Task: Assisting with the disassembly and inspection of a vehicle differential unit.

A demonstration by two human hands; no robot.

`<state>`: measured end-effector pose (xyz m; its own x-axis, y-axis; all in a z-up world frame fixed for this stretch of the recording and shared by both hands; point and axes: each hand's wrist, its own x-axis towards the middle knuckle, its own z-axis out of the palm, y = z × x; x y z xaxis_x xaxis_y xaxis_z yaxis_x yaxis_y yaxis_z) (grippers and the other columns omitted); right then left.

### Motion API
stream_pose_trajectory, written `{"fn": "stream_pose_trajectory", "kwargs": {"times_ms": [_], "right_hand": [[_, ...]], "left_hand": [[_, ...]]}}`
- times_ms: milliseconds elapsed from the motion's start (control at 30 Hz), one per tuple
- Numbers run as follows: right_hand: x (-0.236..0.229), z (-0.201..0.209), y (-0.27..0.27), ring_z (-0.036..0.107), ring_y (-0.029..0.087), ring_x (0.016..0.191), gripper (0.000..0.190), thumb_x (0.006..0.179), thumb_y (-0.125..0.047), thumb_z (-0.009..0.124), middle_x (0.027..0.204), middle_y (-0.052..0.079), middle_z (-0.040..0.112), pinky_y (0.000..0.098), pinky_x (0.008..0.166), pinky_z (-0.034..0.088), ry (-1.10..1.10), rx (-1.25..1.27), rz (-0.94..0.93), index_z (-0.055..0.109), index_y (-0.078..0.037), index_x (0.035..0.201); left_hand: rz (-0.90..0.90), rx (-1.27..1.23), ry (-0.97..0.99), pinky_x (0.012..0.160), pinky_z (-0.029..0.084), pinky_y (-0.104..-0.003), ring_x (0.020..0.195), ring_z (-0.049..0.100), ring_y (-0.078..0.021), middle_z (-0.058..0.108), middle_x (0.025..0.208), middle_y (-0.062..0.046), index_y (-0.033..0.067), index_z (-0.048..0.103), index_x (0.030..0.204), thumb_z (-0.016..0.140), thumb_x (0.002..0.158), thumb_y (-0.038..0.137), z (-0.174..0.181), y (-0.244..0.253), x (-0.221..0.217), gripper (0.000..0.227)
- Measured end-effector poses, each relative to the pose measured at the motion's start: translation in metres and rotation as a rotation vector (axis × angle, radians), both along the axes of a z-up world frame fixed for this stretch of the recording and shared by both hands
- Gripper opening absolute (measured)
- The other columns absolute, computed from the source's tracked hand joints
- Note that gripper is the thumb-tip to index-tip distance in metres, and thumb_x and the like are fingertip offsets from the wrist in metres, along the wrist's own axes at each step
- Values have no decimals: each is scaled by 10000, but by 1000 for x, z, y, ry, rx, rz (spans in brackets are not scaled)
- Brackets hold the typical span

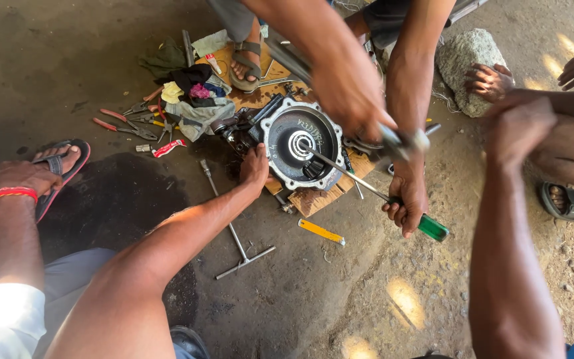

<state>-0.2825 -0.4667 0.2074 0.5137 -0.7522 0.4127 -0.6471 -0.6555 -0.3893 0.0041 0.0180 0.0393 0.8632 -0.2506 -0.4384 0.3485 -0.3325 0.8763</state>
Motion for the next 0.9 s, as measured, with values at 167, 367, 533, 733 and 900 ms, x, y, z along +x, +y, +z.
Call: {"fn": "stream_pose_trajectory", "kwargs": {"times_ms": [167, 367, 533, 733, 900], "right_hand": [[45, 70, -5, 662, 141, 664, 146, 1006, -87, 572, 822, 91, 694, 278, 551, 524, -79, -90, 390, 698, -20, 977], [36, 203, 302, 706, 166, 756, 110, 928, -22, 619, 880, 68, 712, 321, 638, 545, -167, -185, 865, 711, -70, 966], [122, 174, 467, 717, 206, 800, 168, 872, 39, 579, 898, 84, 700, 351, 708, 566, -262, -7, 1206, 671, -59, 973], [188, 26, 461, 699, 209, 706, 230, 863, 10, 434, 810, 85, 705, 340, 633, 574, -141, 818, 894, 630, -2, 983], [197, -10, 447, 719, 227, 737, 240, 847, -22, 475, 847, 104, 735, 341, 677, 566, -146, 728, 802, 658, -12, 1003]], "left_hand": [[18, 34, -58, 607, 630, -365, 890, 753, -329, 653, 1243, -183, 91, 514, 1408, 352, 1008, 583, -8, -4, 2, 654], [7, 106, -12, 626, 622, -372, 911, 775, -353, 691, 1197, -201, 43, 548, 1337, 354, 1035, 632, 13, -7, -1, 690], [-13, -114, -20, 628, 573, -325, 894, 725, -269, 681, 1154, -140, 70, 575, 1297, 417, 1032, 521, 3, 6, 2, 546], [-64, -456, -41, 632, 500, -255, 869, 651, -143, 666, 1088, -48, 112, 616, 1237, 510, 1029, 353, -51, 4, 25, 336], [-90, -668, -37, 634, 451, -209, 852, 602, -59, 656, 1044, 13, 139, 643, 1197, 572, 1027, 241, -146, -18, 61, 211]]}}
